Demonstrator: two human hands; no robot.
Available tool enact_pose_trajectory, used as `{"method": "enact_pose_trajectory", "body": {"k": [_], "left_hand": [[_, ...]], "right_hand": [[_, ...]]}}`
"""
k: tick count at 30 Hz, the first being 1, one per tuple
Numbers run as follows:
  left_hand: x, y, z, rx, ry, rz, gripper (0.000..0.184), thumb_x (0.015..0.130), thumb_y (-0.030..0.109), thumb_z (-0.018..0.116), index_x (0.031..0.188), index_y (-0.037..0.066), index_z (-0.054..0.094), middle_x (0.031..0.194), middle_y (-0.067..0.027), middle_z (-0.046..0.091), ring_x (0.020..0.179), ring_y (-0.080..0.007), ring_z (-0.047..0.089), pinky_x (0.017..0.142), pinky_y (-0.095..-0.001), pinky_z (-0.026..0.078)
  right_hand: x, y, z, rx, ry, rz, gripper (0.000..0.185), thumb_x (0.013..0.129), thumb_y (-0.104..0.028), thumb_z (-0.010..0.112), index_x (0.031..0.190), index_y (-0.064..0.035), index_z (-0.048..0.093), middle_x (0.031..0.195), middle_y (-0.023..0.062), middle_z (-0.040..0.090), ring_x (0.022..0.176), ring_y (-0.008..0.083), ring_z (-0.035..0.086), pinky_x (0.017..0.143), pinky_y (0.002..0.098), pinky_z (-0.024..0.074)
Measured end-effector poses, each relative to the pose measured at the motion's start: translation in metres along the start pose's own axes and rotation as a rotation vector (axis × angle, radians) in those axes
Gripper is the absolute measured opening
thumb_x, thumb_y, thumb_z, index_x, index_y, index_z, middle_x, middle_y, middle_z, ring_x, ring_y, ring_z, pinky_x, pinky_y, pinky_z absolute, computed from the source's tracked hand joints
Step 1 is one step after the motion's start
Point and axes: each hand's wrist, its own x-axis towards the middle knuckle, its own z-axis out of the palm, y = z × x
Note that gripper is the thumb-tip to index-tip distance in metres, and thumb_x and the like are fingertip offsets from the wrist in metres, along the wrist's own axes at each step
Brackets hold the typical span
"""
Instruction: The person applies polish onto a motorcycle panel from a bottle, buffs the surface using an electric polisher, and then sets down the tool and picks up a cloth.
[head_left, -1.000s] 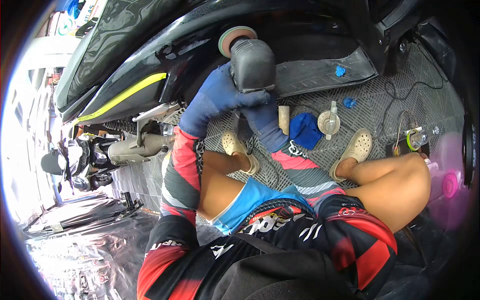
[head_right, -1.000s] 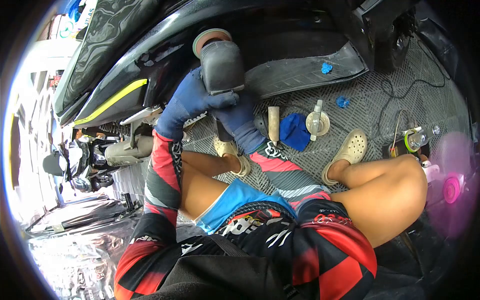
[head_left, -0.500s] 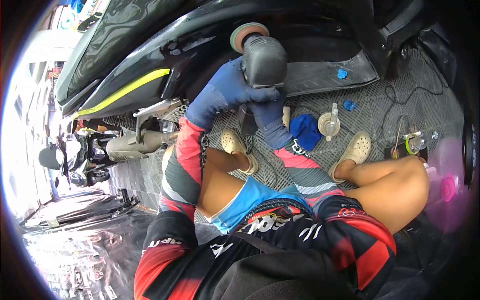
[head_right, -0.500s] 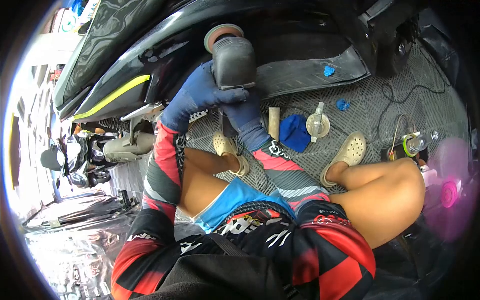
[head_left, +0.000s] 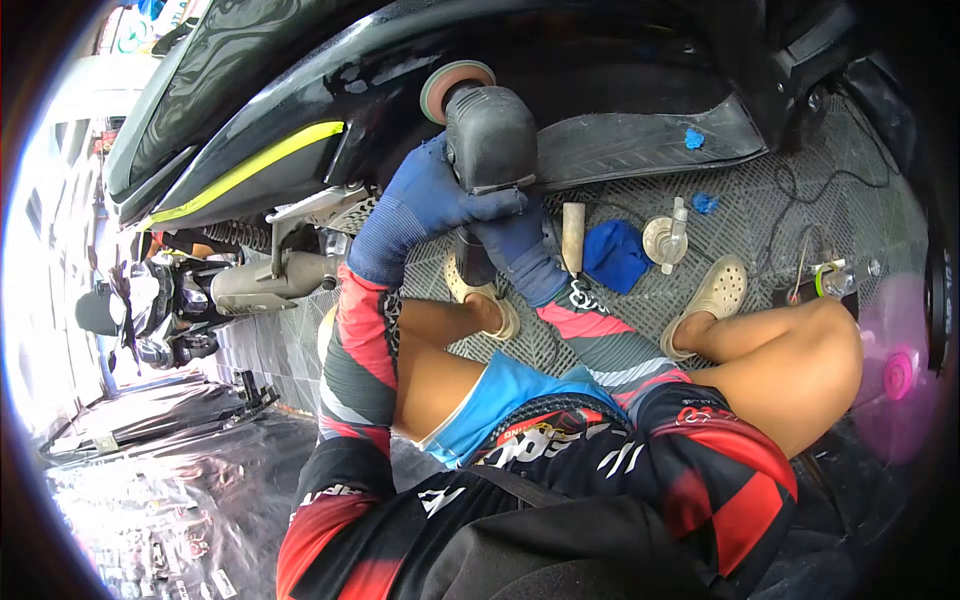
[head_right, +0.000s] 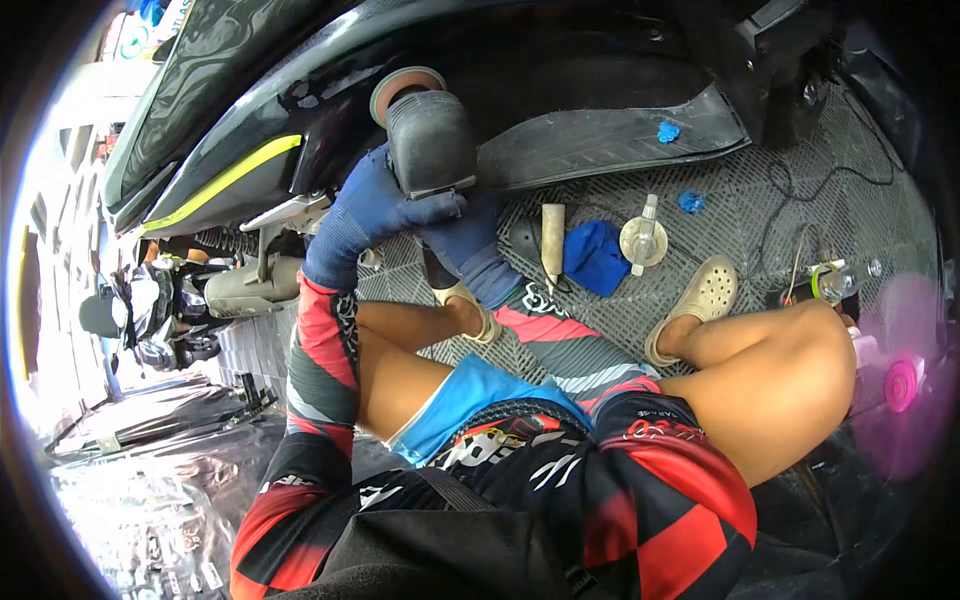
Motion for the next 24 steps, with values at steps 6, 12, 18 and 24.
{"method": "enact_pose_trajectory", "body": {"k": [6, 12, 18, 24], "left_hand": [[0.004, 0.012, 0.002, 0.085, 0.009, -0.009, 0.063, 0.068, 0.030, 0.092, 0.120, 0.003, 0.067, 0.112, -0.0088, 0.072, 0.102, -0.0186, 0.068, 0.092, -0.0348, 0.054], [0.025, 0.021, 0.011, -0.063, -0.031, 0.113, 0.057, 0.070, 0.026, 0.091, 0.117, 0.003, 0.068, 0.110, -0.0078, 0.072, 0.101, -0.0157, 0.067, 0.092, -0.0333, 0.053], [0.052, 0.037, 0.026, -0.065, -0.094, 0.074, 0.056, 0.070, 0.025, 0.091, 0.117, 0.003, 0.068, 0.109, -0.0072, 0.072, 0.100, -0.0155, 0.067, 0.092, -0.0329, 0.053], [0.091, 0.053, 0.048, 0.095, -0.183, 0.140, 0.056, 0.072, 0.030, 0.090, 0.118, 0.006, 0.068, 0.109, -0.0073, 0.073, 0.099, -0.0170, 0.068, 0.092, -0.0333, 0.054]], "right_hand": [[0.007, -0.013, 0.002, 0.650, 0.056, 0.106, 0.039, 0.070, -0.016, 0.079, 0.103, -0.0034, 0.064, 0.101, 0.0090, 0.067, 0.095, 0.0233, 0.067, 0.085, 0.0387, 0.0548], [0.022, -0.017, -0.026, -0.033, 0.022, 0.058, 0.035, 0.072, -0.013, 0.080, 0.103, -0.0034, 0.066, 0.104, 0.0090, 0.068, 0.096, 0.0205, 0.067, 0.085, 0.0378, 0.0547], [0.032, -0.011, -0.049, -0.017, 0.116, -0.025, 0.035, 0.075, -0.011, 0.080, 0.107, -0.0042, 0.066, 0.106, 0.0090, 0.068, 0.098, 0.0191, 0.066, 0.085, 0.0361, 0.0544], [0.042, -0.014, -0.083, 0.180, 0.177, 0.063, 0.042, 0.077, -0.016, 0.078, 0.114, -0.0030, 0.062, 0.113, 0.0107, 0.065, 0.105, 0.0223, 0.064, 0.090, 0.0372, 0.0525]]}}
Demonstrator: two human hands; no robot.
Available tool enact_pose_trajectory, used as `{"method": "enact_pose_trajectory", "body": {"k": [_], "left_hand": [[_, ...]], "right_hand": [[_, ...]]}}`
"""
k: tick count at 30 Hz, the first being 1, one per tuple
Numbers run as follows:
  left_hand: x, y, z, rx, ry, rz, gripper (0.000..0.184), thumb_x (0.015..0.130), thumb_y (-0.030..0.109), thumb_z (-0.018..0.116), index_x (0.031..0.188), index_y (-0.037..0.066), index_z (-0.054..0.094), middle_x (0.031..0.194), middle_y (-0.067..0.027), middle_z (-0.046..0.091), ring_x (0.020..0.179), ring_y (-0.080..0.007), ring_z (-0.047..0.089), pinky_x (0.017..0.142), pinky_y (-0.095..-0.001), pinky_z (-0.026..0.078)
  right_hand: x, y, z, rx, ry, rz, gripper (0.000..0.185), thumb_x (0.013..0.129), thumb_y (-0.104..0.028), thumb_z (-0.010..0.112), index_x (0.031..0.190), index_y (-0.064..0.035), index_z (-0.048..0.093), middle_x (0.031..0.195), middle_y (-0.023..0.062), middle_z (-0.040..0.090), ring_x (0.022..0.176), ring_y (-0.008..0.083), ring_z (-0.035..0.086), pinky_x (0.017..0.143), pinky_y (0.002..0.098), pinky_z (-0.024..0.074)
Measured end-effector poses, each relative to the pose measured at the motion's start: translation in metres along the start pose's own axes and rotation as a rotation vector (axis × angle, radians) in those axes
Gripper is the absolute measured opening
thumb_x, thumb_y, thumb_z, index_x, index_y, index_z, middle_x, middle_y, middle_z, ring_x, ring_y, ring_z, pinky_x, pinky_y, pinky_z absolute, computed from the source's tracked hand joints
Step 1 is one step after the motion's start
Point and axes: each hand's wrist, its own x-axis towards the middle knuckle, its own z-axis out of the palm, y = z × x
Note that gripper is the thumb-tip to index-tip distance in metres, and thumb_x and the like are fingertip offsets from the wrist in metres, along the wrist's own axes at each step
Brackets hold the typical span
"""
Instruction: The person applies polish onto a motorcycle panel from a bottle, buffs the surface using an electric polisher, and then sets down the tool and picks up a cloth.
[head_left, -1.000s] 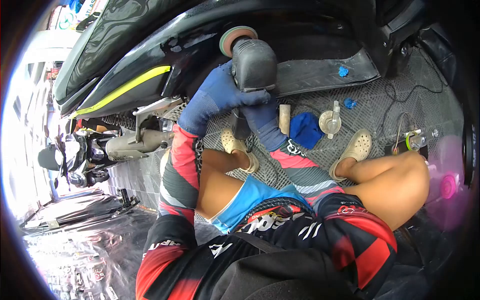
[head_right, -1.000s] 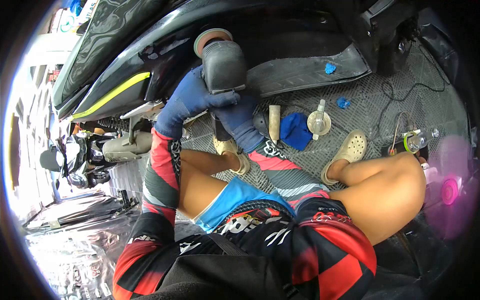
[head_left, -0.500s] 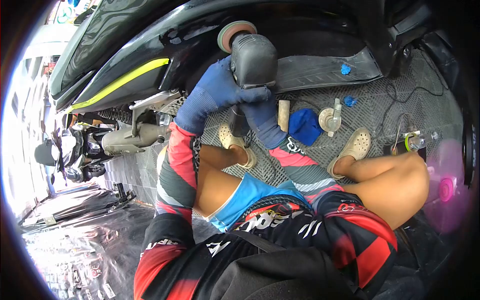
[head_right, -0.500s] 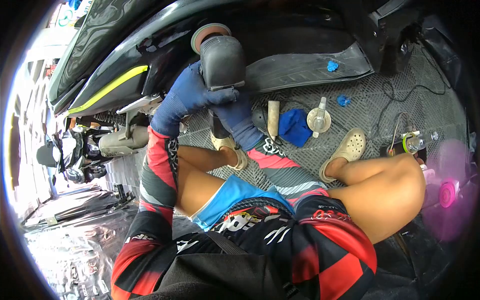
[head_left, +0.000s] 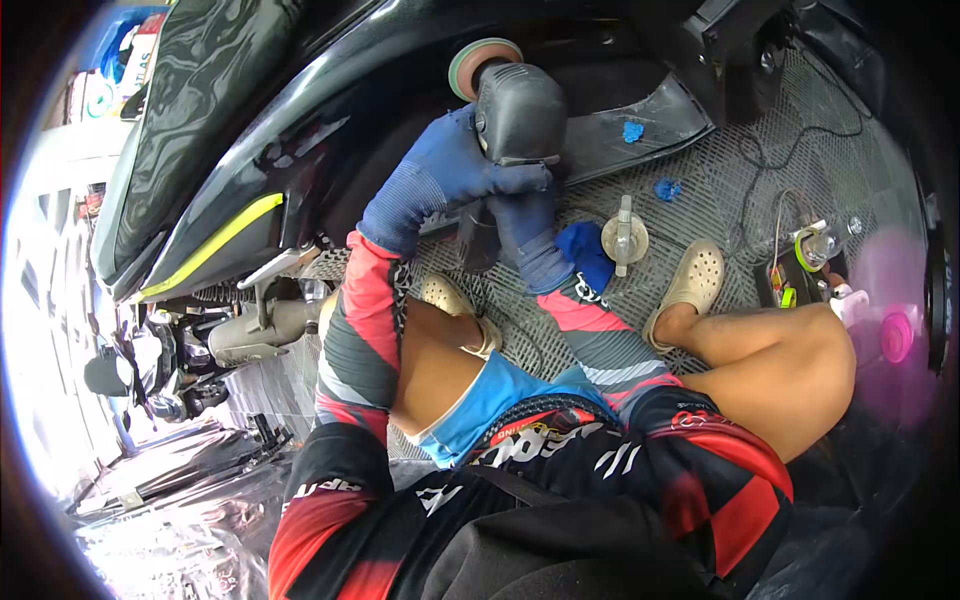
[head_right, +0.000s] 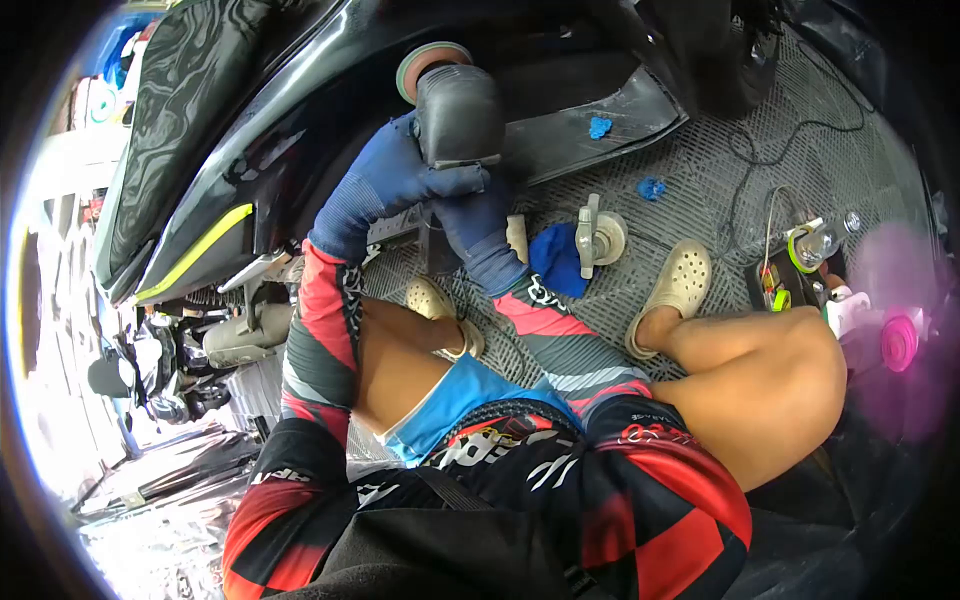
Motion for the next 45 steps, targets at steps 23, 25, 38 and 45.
{"method": "enact_pose_trajectory", "body": {"k": [23, 25, 38, 45], "left_hand": [[-0.102, -0.032, -0.023, 0.064, 0.263, -0.153, 0.087, 0.065, 0.053, 0.090, 0.127, 0.000, 0.059, 0.115, -0.0165, 0.072, 0.108, -0.0294, 0.070, 0.096, -0.0394, 0.054], [-0.110, -0.033, -0.024, 0.079, 0.291, -0.139, 0.088, 0.065, 0.053, 0.090, 0.128, 0.000, 0.059, 0.115, -0.0167, 0.072, 0.108, -0.0299, 0.070, 0.096, -0.0396, 0.054], [-0.085, -0.028, -0.016, -0.010, 0.249, -0.116, 0.086, 0.065, 0.049, 0.092, 0.128, 0.002, 0.059, 0.117, -0.0146, 0.071, 0.108, -0.0272, 0.069, 0.097, -0.0385, 0.053], [-0.049, -0.008, -0.008, -0.057, 0.159, -0.069, 0.080, 0.066, 0.046, 0.092, 0.125, 0.002, 0.062, 0.115, -0.0145, 0.071, 0.107, -0.0262, 0.069, 0.096, -0.0379, 0.053]], "right_hand": [[-0.038, -0.012, 0.067, -0.312, -0.213, -0.108, 0.034, 0.079, -0.022, 0.073, 0.108, -0.0076, 0.065, 0.107, 0.0112, 0.067, 0.099, 0.0252, 0.066, 0.085, 0.0396, 0.0534], [-0.041, -0.008, 0.072, -0.255, -0.227, -0.104, 0.034, 0.079, -0.023, 0.073, 0.108, -0.0076, 0.065, 0.106, 0.0111, 0.068, 0.098, 0.0255, 0.067, 0.085, 0.0397, 0.0536], [-0.026, 0.011, 0.049, -0.286, -0.285, -0.138, 0.036, 0.078, -0.024, 0.075, 0.108, -0.0068, 0.067, 0.104, 0.0103, 0.070, 0.094, 0.0243, 0.068, 0.085, 0.0386, 0.0543], [-0.011, 0.014, 0.033, -0.163, -0.010, -0.186, 0.035, 0.072, -0.031, 0.081, 0.091, -0.0052, 0.069, 0.087, 0.0093, 0.072, 0.077, 0.0261, 0.070, 0.072, 0.0388, 0.0559]]}}
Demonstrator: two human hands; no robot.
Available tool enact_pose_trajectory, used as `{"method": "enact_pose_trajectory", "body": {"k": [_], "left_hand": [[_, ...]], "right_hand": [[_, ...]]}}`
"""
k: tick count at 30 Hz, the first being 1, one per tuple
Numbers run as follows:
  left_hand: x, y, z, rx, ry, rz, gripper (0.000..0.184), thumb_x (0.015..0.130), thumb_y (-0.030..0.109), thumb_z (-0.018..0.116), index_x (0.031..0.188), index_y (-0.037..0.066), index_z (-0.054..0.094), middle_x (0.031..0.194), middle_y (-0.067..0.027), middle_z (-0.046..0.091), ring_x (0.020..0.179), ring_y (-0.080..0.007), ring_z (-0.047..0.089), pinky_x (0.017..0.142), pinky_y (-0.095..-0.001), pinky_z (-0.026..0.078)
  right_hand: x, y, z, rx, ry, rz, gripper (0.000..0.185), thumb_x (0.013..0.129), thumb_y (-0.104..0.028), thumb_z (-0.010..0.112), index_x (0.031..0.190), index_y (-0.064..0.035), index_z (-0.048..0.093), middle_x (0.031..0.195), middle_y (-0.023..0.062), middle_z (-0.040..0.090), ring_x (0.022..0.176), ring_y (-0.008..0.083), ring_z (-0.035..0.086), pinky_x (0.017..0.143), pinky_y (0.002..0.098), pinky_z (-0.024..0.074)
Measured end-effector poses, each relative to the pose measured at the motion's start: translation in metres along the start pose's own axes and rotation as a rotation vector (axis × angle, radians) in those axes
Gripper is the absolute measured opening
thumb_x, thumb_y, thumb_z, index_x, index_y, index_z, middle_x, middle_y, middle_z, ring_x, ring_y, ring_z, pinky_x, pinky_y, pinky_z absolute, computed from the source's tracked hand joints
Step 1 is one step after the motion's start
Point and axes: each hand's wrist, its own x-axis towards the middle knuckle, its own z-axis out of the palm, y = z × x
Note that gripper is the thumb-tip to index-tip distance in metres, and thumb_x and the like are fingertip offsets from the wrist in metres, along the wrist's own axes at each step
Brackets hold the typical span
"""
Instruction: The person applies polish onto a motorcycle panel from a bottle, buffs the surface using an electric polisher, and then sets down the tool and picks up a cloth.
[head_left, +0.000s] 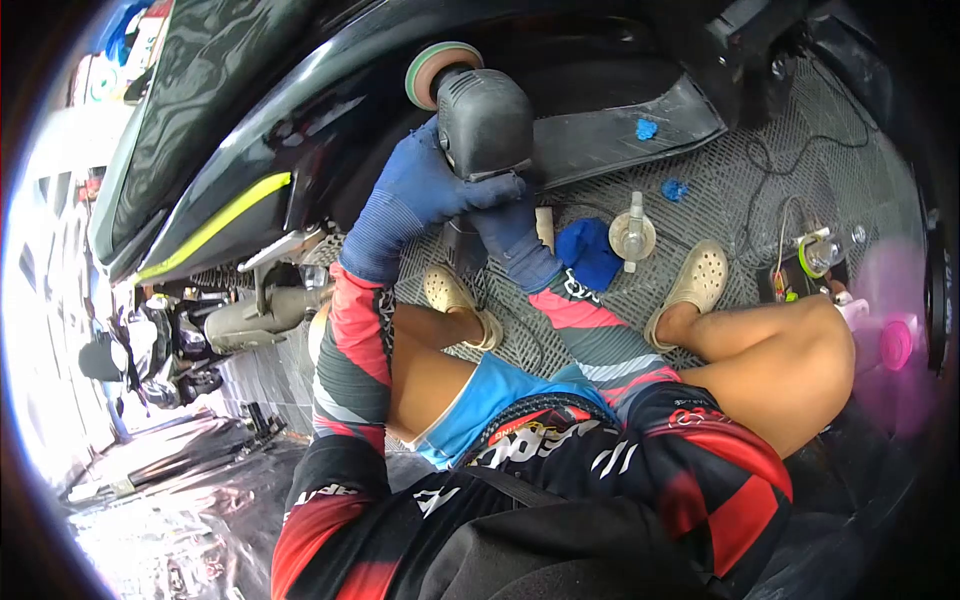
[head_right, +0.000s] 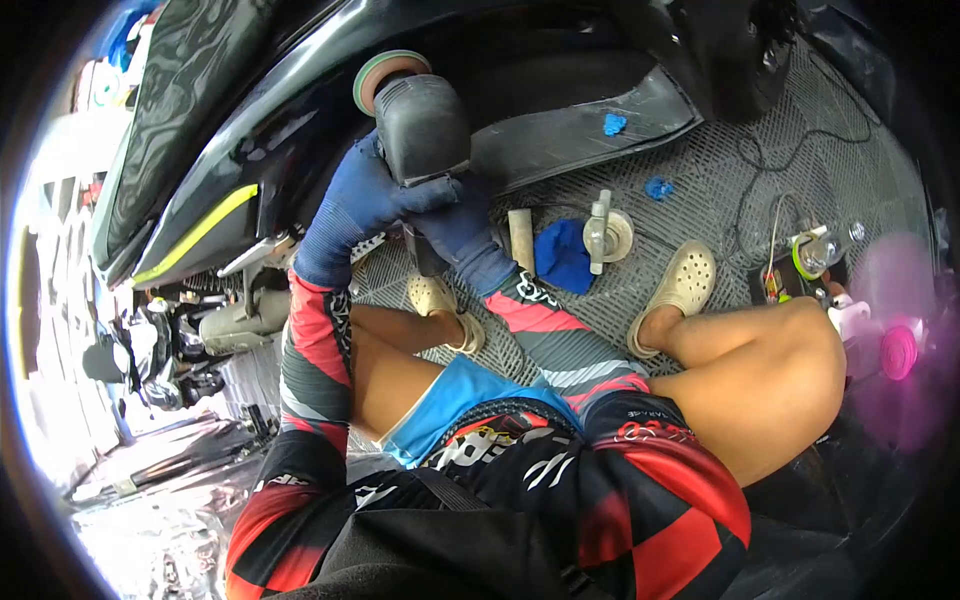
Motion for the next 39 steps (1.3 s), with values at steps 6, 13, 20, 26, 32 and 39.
{"method": "enact_pose_trajectory", "body": {"k": [6, 13, 20, 26, 32, 39], "left_hand": [[0.042, 0.013, 0.021, 0.040, -0.064, 0.067, 0.077, 0.066, 0.043, 0.092, 0.125, 0.003, 0.062, 0.114, -0.0129, 0.072, 0.104, -0.0238, 0.070, 0.094, -0.0369, 0.054], [0.097, 0.034, 0.048, 0.198, -0.155, 0.055, 0.062, 0.069, 0.033, 0.091, 0.118, 0.002, 0.068, 0.105, -0.0083, 0.074, 0.091, -0.0169, 0.070, 0.086, -0.0332, 0.056], [0.117, 0.055, 0.066, 0.177, -0.206, 0.128, 0.060, 0.070, 0.039, 0.089, 0.113, 0.001, 0.071, 0.098, -0.0099, 0.075, 0.086, -0.0195, 0.071, 0.083, -0.0329, 0.056], [0.088, 0.045, 0.044, 0.141, -0.199, 0.107, 0.063, 0.070, 0.040, 0.090, 0.116, 0.002, 0.070, 0.103, -0.0102, 0.075, 0.092, -0.0192, 0.072, 0.088, -0.0337, 0.056], [0.037, 0.003, 0.011, 0.118, -0.004, 0.058, 0.088, 0.061, 0.056, 0.091, 0.124, 0.001, 0.063, 0.112, -0.0163, 0.072, 0.100, -0.0273, 0.071, 0.091, -0.0378, 0.055], [-0.025, -0.031, -0.010, 0.153, 0.151, 0.006, 0.091, 0.062, 0.055, 0.090, 0.126, -0.002, 0.058, 0.114, -0.0197, 0.071, 0.107, -0.0331, 0.070, 0.095, -0.0408, 0.054]], "right_hand": [[0.018, 0.001, -0.032, 0.001, 0.044, 0.049, 0.042, 0.072, -0.029, 0.083, 0.102, -0.0043, 0.068, 0.098, 0.0112, 0.071, 0.091, 0.0231, 0.069, 0.081, 0.0397, 0.0551], [0.041, -0.007, -0.058, 0.337, 0.292, 0.098, 0.041, 0.081, -0.019, 0.079, 0.114, -0.0018, 0.062, 0.114, 0.0101, 0.065, 0.105, 0.0199, 0.063, 0.092, 0.0369, 0.0524], [0.059, 0.038, -0.067, 0.487, 0.349, 0.183, 0.053, 0.090, -0.025, 0.070, 0.132, -0.0010, 0.049, 0.125, 0.0125, 0.057, 0.114, 0.0210, 0.058, 0.095, 0.0365, 0.0499], [0.047, 0.017, -0.046, 0.323, 0.345, 0.076, 0.058, 0.089, -0.026, 0.072, 0.135, 0.0001, 0.049, 0.125, 0.0137, 0.058, 0.118, 0.0244, 0.057, 0.098, 0.0390, 0.0489], [0.013, -0.013, -0.012, 0.248, 0.065, 0.101, 0.055, 0.084, -0.028, 0.077, 0.129, -0.0039, 0.055, 0.125, 0.0124, 0.059, 0.117, 0.0244, 0.058, 0.098, 0.0392, 0.0486], [-0.020, -0.015, 0.031, 0.087, -0.126, 0.095, 0.046, 0.096, -0.032, 0.059, 0.133, -0.0043, 0.053, 0.131, 0.0127, 0.056, 0.121, 0.0260, 0.055, 0.104, 0.0419, 0.0430]]}}
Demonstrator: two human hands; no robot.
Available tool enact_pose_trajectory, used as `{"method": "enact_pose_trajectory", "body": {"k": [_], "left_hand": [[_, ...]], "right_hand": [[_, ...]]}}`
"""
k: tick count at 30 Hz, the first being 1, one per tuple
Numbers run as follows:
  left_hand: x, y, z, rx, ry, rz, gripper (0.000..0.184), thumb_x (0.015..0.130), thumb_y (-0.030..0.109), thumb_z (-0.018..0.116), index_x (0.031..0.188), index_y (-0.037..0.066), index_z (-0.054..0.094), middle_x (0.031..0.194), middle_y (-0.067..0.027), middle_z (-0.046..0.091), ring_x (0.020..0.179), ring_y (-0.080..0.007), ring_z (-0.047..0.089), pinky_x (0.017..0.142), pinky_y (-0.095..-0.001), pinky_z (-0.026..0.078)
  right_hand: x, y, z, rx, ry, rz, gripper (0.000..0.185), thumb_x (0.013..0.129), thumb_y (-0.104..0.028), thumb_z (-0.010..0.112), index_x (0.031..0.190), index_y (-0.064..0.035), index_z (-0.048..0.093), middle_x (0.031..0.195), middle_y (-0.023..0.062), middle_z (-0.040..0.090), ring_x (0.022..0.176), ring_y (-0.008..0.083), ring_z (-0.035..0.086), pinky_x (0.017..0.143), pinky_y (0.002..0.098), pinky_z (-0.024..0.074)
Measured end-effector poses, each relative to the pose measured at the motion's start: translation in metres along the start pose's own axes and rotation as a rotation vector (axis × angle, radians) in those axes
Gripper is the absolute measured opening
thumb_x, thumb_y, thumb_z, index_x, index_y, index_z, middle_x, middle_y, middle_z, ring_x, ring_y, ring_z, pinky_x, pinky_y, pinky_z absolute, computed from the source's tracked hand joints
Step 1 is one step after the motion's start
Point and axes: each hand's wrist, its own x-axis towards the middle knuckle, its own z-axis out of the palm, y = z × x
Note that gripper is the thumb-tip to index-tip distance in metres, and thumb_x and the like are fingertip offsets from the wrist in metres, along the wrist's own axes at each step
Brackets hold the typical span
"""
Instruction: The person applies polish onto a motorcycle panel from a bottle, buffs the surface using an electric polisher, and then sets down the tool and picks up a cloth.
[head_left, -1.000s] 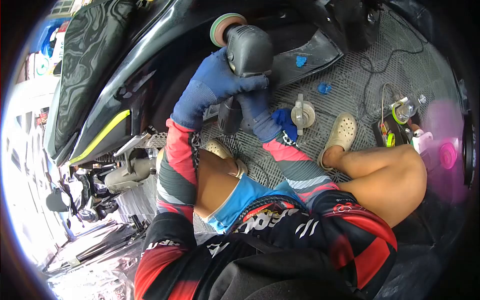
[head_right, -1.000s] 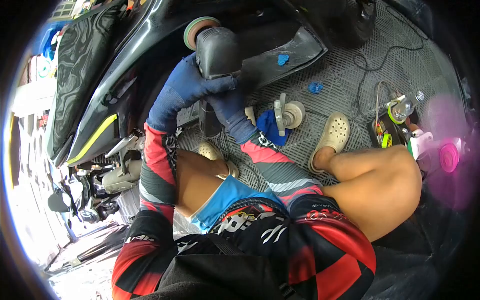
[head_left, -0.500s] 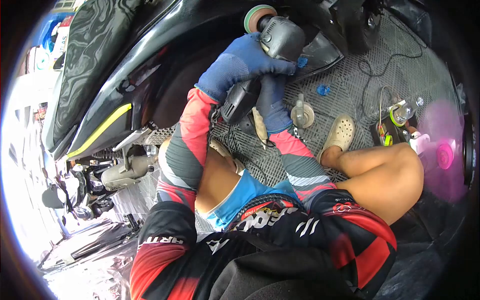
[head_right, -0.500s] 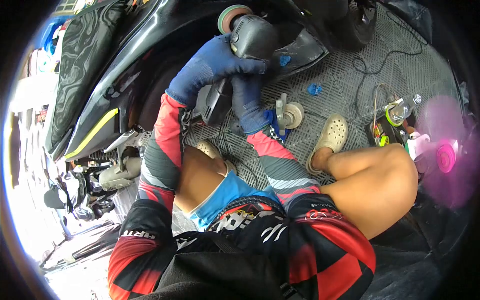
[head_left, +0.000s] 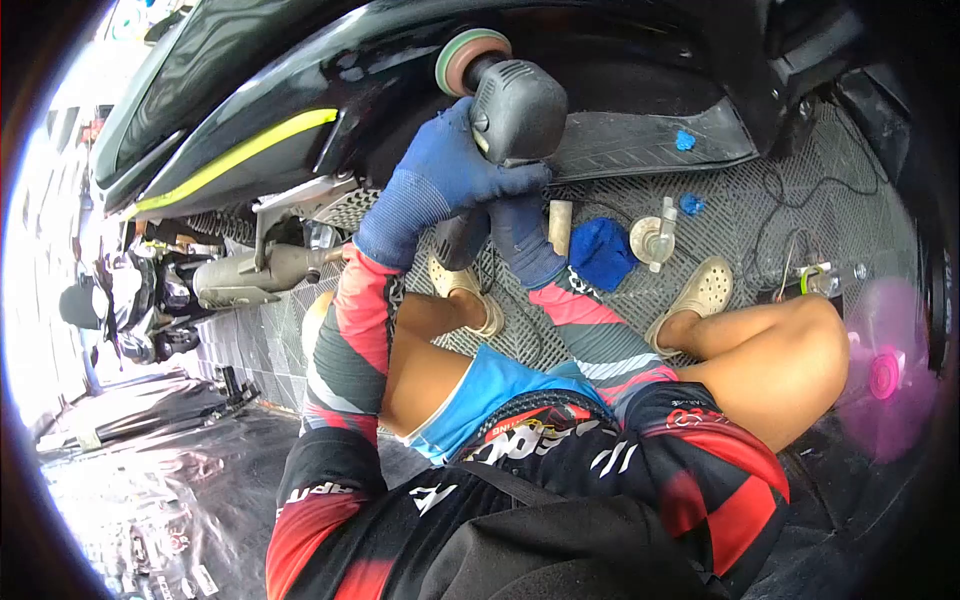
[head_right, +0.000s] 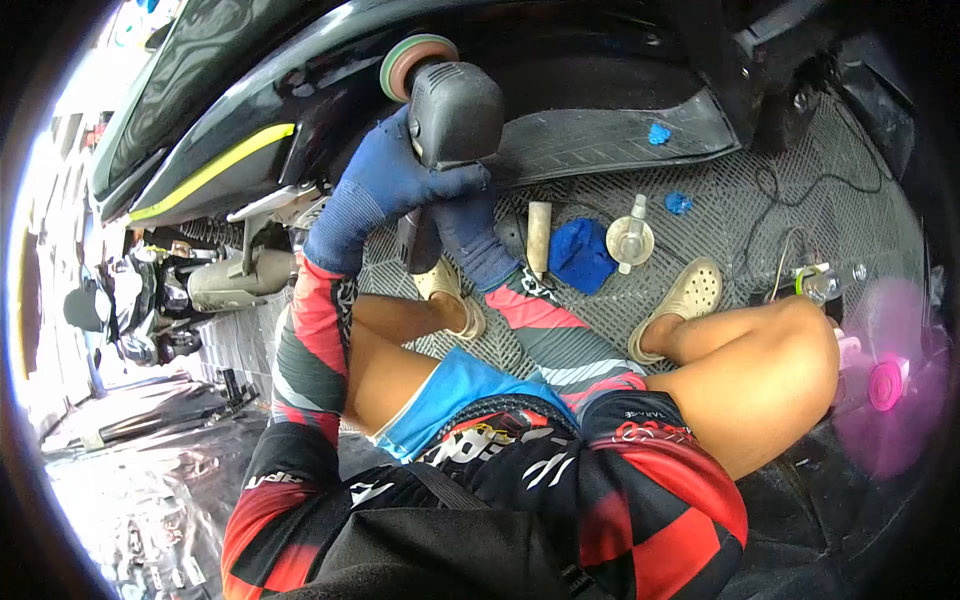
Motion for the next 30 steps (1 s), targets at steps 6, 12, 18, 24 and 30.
{"method": "enact_pose_trajectory", "body": {"k": [6, 12, 18, 24, 30], "left_hand": [[-0.049, -0.007, -0.011, -0.007, 0.147, -0.063, 0.089, 0.063, 0.054, 0.090, 0.126, 0.000, 0.057, 0.114, -0.0209, 0.070, 0.107, -0.0343, 0.069, 0.095, -0.0423, 0.054], [-0.046, -0.008, -0.010, -0.024, 0.162, -0.055, 0.092, 0.062, 0.056, 0.089, 0.127, 0.000, 0.056, 0.113, -0.0213, 0.070, 0.105, -0.0358, 0.069, 0.094, -0.0433, 0.055], [-0.018, 0.009, 0.004, 0.084, 0.059, -0.100, 0.083, 0.066, 0.044, 0.092, 0.128, 0.000, 0.058, 0.118, -0.0169, 0.070, 0.110, -0.0285, 0.068, 0.097, -0.0389, 0.053], [0.019, 0.027, 0.024, 0.101, -0.012, -0.058, 0.080, 0.066, 0.042, 0.092, 0.128, 0.002, 0.060, 0.116, -0.0143, 0.071, 0.107, -0.0261, 0.069, 0.096, -0.0375, 0.053], [0.067, 0.059, 0.048, 0.052, -0.130, 0.069, 0.074, 0.067, 0.039, 0.091, 0.125, 0.002, 0.063, 0.113, -0.0127, 0.073, 0.103, -0.0227, 0.070, 0.094, -0.0364, 0.054]], "right_hand": [[-0.016, 0.010, 0.021, -0.080, -0.120, 0.001, 0.047, 0.094, -0.031, 0.061, 0.133, -0.0041, 0.054, 0.131, 0.0130, 0.057, 0.121, 0.0256, 0.056, 0.103, 0.0413, 0.0441], [-0.016, 0.020, 0.023, -0.101, -0.142, -0.001, 0.048, 0.093, -0.029, 0.064, 0.132, -0.0040, 0.054, 0.130, 0.0133, 0.057, 0.120, 0.0252, 0.057, 0.103, 0.0407, 0.0451], [-0.007, 0.022, 0.003, -0.058, -0.069, 0.011, 0.049, 0.091, -0.027, 0.066, 0.132, -0.0038, 0.054, 0.130, 0.0135, 0.058, 0.120, 0.0248, 0.057, 0.102, 0.0401, 0.0461], [0.006, 0.023, -0.027, 0.007, 0.058, 0.040, 0.050, 0.090, -0.026, 0.068, 0.132, -0.0037, 0.054, 0.130, 0.0138, 0.058, 0.119, 0.0244, 0.058, 0.101, 0.0395, 0.0471], [0.029, 0.016, -0.057, 0.163, 0.255, 0.006, 0.047, 0.091, -0.024, 0.067, 0.132, -0.0026, 0.054, 0.131, 0.0137, 0.058, 0.121, 0.0239, 0.057, 0.102, 0.0386, 0.0470]]}}
